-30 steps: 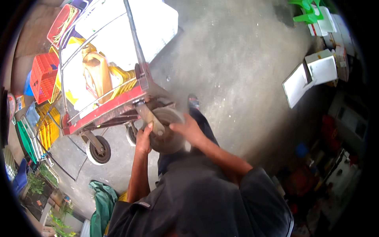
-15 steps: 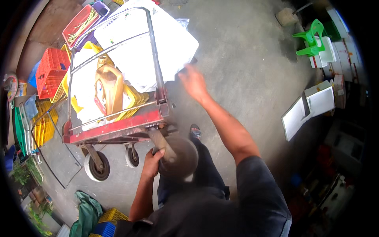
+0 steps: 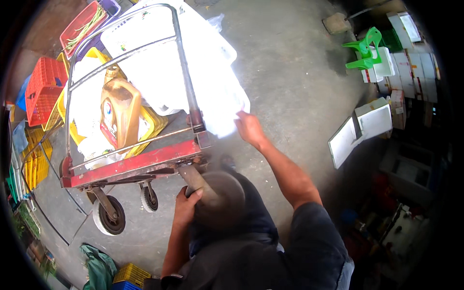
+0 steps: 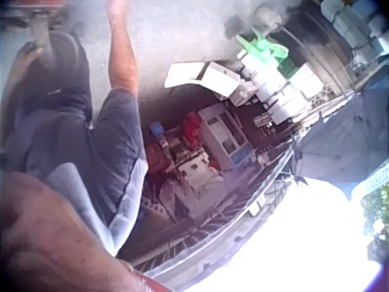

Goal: The person applies clear tape to the wheel of a hand truck, retrieves a bottle of motor oil, and pours the oil onto the wheel's axle while spinning it by hand.

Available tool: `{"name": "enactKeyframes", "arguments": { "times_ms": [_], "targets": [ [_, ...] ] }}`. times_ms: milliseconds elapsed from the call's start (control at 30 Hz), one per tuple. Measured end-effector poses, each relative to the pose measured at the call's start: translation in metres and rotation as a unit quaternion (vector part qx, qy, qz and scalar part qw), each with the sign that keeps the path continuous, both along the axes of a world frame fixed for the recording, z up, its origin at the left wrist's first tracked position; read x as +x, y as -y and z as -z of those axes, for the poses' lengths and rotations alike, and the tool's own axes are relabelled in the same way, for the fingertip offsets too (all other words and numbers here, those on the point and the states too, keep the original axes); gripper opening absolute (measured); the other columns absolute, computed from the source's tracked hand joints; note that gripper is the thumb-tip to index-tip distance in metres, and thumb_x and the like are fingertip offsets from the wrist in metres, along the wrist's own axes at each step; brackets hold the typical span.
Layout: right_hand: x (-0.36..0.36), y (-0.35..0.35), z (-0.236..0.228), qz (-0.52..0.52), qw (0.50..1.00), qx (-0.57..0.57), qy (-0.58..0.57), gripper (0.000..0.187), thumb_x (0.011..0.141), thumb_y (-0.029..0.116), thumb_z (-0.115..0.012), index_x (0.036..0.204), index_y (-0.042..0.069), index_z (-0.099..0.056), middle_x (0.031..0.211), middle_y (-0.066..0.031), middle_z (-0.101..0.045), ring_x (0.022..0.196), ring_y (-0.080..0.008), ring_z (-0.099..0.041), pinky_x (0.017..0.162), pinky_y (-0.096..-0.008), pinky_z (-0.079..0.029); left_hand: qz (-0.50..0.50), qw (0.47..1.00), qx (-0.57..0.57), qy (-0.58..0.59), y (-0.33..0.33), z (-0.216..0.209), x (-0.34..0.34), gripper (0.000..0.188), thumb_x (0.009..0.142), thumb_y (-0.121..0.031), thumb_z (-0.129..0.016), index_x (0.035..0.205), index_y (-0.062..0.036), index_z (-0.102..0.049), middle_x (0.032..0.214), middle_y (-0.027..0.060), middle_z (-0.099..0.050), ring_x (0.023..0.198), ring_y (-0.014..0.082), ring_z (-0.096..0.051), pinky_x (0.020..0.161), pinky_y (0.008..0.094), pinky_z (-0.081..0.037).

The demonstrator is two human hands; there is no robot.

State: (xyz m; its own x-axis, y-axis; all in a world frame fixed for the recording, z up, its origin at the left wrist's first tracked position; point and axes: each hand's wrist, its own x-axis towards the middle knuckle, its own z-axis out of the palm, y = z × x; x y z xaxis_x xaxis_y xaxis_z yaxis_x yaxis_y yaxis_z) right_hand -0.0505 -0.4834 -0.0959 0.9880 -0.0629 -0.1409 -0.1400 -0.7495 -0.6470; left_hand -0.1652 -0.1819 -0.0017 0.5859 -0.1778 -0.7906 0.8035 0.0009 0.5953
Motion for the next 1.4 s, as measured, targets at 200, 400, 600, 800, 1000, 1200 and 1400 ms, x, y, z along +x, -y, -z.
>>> {"name": "enactKeyframes", "arguments": {
  "times_ms": [200, 400, 600, 800, 1000, 1200, 1400],
  "targets": [
    [-0.045, 0.028, 0.011, 0.034, 0.994, 0.087, -0.050, 0.022, 0.089, 0.011, -0.063, 0.106, -0.003, -0.063, 0.083, -0.0223, -0.066, 0.075, -0.0282, -0.067, 0.067, -0.0375, -0.051, -0.030, 0.999, 0.023, -0.013, -0.006, 0.006, -0.008, 0.056, 0.081, -0.029, -0.075, 0.118, 0.0089, -0.057, 0.107, 0.0155, -0.066, 0.093, 0.0203, -0.064, 0.084, 0.0328, -0.051],
    [-0.088, 0.091, 0.021, 0.046, 0.990, 0.080, -0.111, 0.022, 0.089, 0.011, -0.063, 0.107, -0.001, -0.063, 0.080, -0.0195, -0.064, 0.068, -0.0221, -0.061, 0.064, -0.0328, -0.049, -0.062, 0.993, 0.100, 0.010, -0.007, -0.002, -0.010, 0.063, 0.077, -0.036, -0.073, 0.116, 0.0097, -0.056, 0.103, 0.0128, -0.065, 0.090, 0.0183, -0.061, 0.083, 0.0312, -0.048],
    [-0.086, 0.147, 0.015, 0.213, 0.943, 0.242, -0.087, 0.019, 0.090, 0.009, -0.062, 0.107, 0.002, -0.064, 0.076, -0.0021, -0.062, 0.064, -0.0083, -0.052, 0.057, -0.0271, -0.043, -0.092, 0.991, 0.092, 0.012, -0.009, -0.002, -0.017, 0.064, 0.078, -0.038, -0.072, 0.117, 0.0092, -0.056, 0.102, 0.0115, -0.064, 0.089, 0.0183, -0.061, 0.081, 0.0319, -0.049],
    [-0.036, 0.134, -0.029, 0.135, 0.966, 0.206, -0.073, 0.021, 0.088, 0.009, -0.063, 0.108, 0.000, -0.064, 0.079, -0.0087, -0.062, 0.065, -0.0127, -0.054, 0.059, -0.0292, -0.044, -0.088, 0.992, 0.093, -0.013, -0.013, 0.007, -0.019, 0.075, 0.075, -0.041, -0.075, 0.124, 0.0110, -0.052, 0.111, 0.0163, -0.063, 0.098, 0.0223, -0.061, 0.088, 0.0344, -0.049],
    [-0.015, 0.114, -0.069, 0.084, 0.988, 0.009, 0.132, 0.033, 0.086, 0.008, -0.067, 0.119, 0.001, -0.062, 0.122, -0.0205, -0.058, 0.076, -0.0226, -0.064, 0.067, -0.0298, -0.051, -0.067, 0.995, 0.071, -0.005, -0.008, 0.009, -0.015, 0.079, 0.075, -0.042, -0.076, 0.125, 0.0136, -0.050, 0.112, 0.0187, -0.063, 0.100, 0.0246, -0.062, 0.090, 0.0354, -0.049],
    [0.039, 0.085, -0.101, -0.006, 0.990, 0.111, 0.084, 0.026, 0.087, 0.009, -0.066, 0.111, 0.000, -0.064, 0.105, -0.0187, -0.066, 0.078, -0.0266, -0.067, 0.067, -0.0354, -0.053, -0.065, 0.993, 0.100, 0.018, -0.002, 0.003, -0.009, 0.081, 0.074, -0.046, -0.076, 0.122, 0.0153, -0.052, 0.108, 0.0210, -0.065, 0.099, 0.0255, -0.063, 0.088, 0.0351, -0.049],
    [0.163, 0.000, -0.008, -0.271, 0.958, 0.000, 0.092, 0.029, 0.086, 0.013, -0.066, 0.112, 0.000, -0.063, 0.108, -0.0179, -0.064, 0.096, -0.0369, -0.063, 0.084, -0.0413, -0.051, -0.057, 0.969, 0.240, 0.028, 0.014, -0.033, -0.002, 0.070, 0.076, -0.037, -0.077, 0.122, 0.0114, -0.054, 0.106, 0.0213, -0.065, 0.098, 0.0240, -0.063, 0.086, 0.0360, -0.050]
  ]
}}
